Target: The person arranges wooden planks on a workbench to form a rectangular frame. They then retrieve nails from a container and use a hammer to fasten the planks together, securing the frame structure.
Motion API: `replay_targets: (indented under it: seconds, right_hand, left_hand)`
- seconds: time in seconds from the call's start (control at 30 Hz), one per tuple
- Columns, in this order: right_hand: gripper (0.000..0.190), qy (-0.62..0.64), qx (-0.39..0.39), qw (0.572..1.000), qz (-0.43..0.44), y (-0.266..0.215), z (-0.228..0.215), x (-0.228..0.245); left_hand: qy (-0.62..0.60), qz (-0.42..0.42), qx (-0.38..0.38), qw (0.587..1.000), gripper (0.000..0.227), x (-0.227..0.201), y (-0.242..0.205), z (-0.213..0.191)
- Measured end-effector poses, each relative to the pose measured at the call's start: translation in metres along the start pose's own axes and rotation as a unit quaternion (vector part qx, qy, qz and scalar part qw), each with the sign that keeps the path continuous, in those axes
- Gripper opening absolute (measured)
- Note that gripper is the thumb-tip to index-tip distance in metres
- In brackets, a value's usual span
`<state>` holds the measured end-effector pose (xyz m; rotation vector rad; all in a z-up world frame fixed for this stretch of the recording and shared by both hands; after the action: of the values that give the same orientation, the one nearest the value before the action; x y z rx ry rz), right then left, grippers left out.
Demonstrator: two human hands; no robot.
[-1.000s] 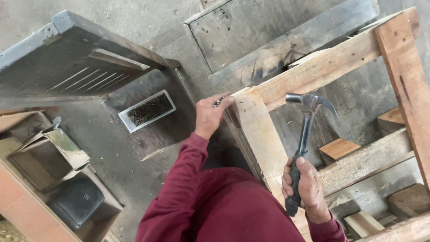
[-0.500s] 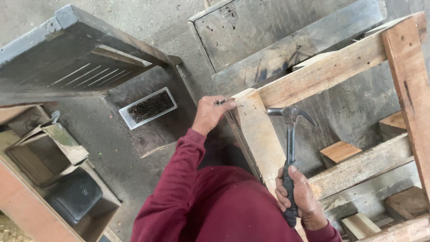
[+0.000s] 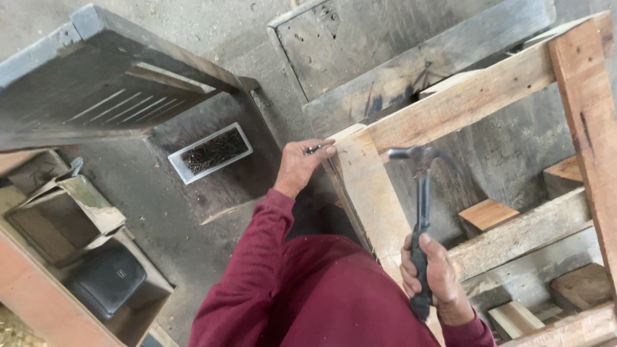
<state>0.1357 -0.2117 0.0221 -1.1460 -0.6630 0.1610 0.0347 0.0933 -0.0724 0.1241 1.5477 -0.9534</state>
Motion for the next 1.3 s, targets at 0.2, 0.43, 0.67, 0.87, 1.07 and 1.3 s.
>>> replay_targets:
  seconds: [0.2,0.43,0.67,0.87,1.07,1.3]
  right_hand:
    - [0.043,-0.023,-0.003,1.0,0.02,0.014,-0.015,-0.012]
    - [0.049,0.169,0.047,0.978,-0.114,0.029,-0.038,0.014]
    - [0.051,0.152,0.126,0.98,0.012,0.07,-0.022,0.012]
    - [0.054,0.205,0.212,0.951,0.091,0.059,-0.003,0.029]
    - [0.054,0.198,0.114,0.972,0.06,0.062,-0.011,0.02]
    - [0.047,0.271,0.117,0.955,-0.015,0.04,0.009,0.03]
  left_hand:
    - [-0.002,-0.011,0.025,1.0,0.032,0.001,0.008,0.001]
    - [0.05,0.041,-0.002,0.998,0.03,-0.014,0.005,-0.003]
    - [0.056,0.069,-0.021,0.996,0.03,-0.015,0.0,-0.005]
    - [0.023,0.017,-0.047,0.998,0.029,0.003,-0.002,-0.003]
    - [0.022,0.02,-0.055,0.998,0.025,0.007,-0.008,-0.002]
    - [-0.015,0.037,-0.033,0.999,0.027,0.002,-0.006,-0.003]
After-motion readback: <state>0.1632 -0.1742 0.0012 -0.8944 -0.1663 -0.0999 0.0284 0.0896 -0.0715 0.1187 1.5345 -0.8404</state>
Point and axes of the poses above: each hand's wrist, its own y-axis towards the middle knuckle, its own z-axis out of the palm, x = y × z, the point moved 10 cm from there along y, towards the middle knuckle
